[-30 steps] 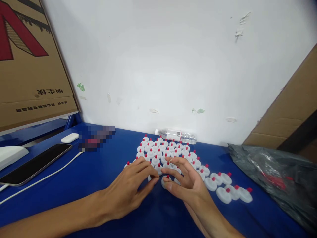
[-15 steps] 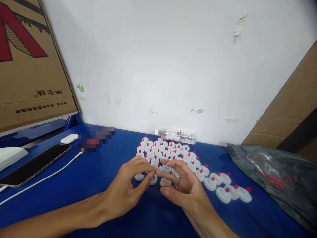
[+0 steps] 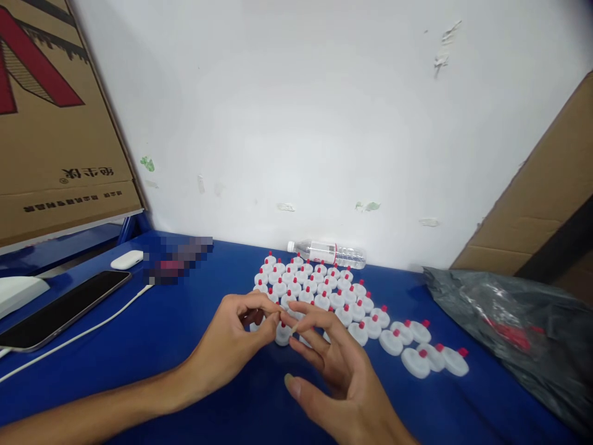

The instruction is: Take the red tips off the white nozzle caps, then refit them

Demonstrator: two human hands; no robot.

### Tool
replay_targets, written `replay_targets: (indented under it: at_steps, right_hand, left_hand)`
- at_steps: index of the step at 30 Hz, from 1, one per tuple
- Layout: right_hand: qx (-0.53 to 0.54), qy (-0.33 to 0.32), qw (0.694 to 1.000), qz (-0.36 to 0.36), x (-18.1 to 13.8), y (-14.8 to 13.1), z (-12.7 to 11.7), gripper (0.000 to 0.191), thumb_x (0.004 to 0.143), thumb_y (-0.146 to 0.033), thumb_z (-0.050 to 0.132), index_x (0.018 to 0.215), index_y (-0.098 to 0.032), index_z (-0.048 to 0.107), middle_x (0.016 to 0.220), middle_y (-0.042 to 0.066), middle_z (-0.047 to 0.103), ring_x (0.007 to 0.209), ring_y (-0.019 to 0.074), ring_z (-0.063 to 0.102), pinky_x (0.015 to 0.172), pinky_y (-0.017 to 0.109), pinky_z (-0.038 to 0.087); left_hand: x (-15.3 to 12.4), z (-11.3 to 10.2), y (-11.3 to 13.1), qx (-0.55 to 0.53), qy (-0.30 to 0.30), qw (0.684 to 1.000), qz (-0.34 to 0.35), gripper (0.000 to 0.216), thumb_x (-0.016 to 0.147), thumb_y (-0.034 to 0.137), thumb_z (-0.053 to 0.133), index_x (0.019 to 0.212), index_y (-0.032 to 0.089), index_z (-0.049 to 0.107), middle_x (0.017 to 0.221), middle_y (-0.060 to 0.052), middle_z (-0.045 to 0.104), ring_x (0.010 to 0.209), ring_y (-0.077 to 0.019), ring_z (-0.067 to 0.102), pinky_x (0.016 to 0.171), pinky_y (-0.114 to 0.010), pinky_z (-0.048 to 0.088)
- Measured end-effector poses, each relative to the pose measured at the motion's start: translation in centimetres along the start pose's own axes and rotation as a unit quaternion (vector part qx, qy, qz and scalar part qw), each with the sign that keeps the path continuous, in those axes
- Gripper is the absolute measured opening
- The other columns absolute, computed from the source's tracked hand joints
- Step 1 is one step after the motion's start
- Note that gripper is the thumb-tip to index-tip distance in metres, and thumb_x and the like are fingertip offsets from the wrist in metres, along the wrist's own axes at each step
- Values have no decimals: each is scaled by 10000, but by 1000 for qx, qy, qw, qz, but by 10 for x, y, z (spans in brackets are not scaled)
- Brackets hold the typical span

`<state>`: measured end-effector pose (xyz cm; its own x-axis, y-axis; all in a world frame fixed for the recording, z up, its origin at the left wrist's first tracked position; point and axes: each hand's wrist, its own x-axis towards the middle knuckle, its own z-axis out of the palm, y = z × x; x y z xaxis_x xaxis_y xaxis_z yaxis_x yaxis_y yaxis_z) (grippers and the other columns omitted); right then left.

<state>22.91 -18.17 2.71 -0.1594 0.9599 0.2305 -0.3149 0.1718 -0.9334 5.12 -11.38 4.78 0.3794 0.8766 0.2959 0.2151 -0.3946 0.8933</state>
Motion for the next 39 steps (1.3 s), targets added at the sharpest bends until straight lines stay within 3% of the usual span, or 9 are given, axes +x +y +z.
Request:
replay_targets:
  at_steps: [10, 13, 17, 22, 25, 27, 30, 33, 39]
  right_hand:
    - [8, 73, 997, -10, 5, -3, -2, 358, 739, -366, 882, 1005, -283, 657, 1404, 75, 604, 1316, 309, 593, 1077, 432, 484]
    - [20, 79, 997, -11, 9, -1, -9, 374, 735, -352, 892, 1011, -283, 650, 1364, 68, 621, 1298, 308, 606, 1023, 403, 524]
    - [39, 89, 995, -4, 13, 4, -16, 421, 711, -342, 910, 1039, -291, 652, 1311, 58, 629, 1284, 302, 605, 990, 400, 554]
    - [50, 109, 993, 2, 14, 2, -16, 428, 690, -320, 922, 1025, -293, 657, 1302, 43, 619, 1219, 273, 625, 888, 348, 597]
    - [51, 120, 991, 14, 13, -5, -13, 437, 670, -296, 932, 1011, -285, 658, 1307, 40, 618, 1198, 255, 628, 859, 317, 597]
    - [54, 124, 991, 19, 13, -7, -11, 440, 661, -289, 936, 999, -282, 654, 1304, 40, 620, 1179, 247, 634, 837, 304, 598]
    - [56, 117, 991, 26, 12, -8, -10, 431, 665, -288, 930, 992, -283, 649, 1304, 34, 616, 1147, 223, 641, 831, 287, 595]
    - [50, 113, 992, 26, 12, -7, -10, 431, 673, -297, 923, 1004, -284, 647, 1321, 36, 606, 1136, 217, 641, 842, 293, 597]
    - [35, 109, 993, 22, 11, -4, -9, 421, 675, -327, 915, 1000, -272, 652, 1339, 59, 601, 1121, 230, 648, 815, 297, 607]
  left_hand:
    - [3, -4, -3, 56, 38, 998, -7, 284, 945, 416, 605, 832, 179, 712, 691, 7, 639, 620, -139, 531, 558, -232, 407]
    - [1, -7, -2, 77, 18, 996, 32, 330, 1052, 433, 450, 892, 194, 611, 778, 12, 609, 687, -140, 533, 614, -240, 433]
    - [-9, -9, 0, 148, -83, 980, 100, 342, 1108, 321, 257, 875, 217, 485, 784, 26, 555, 682, -138, 496, 673, -259, 435]
    - [-12, -7, -5, 261, -90, 937, 213, 285, 1066, 184, 302, 816, 218, 436, 726, 36, 510, 623, -133, 442, 611, -269, 373]
    - [-9, -4, -8, 282, -102, 924, 236, 308, 1061, 176, 347, 777, 207, 462, 702, 27, 534, 629, -133, 468, 592, -262, 361]
    - [-8, -3, -9, 271, -104, 930, 227, 288, 1063, 203, 408, 799, 199, 522, 726, 19, 576, 656, -132, 512, 602, -250, 385]
    - [-9, 0, -10, 223, -88, 948, 207, 142, 1044, 206, 502, 1013, 204, 641, 860, -2, 665, 730, -132, 601, 669, -239, 463]
    - [-10, 2, -9, 165, -83, 959, 213, 221, 1038, 171, 524, 1197, 236, 664, 996, -25, 711, 820, -137, 662, 741, -238, 518]
    - [-13, 5, -5, 113, -103, 967, 204, 277, 1012, 91, 553, 1142, 273, 717, 1017, 2, 742, 883, -113, 697, 801, -195, 532]
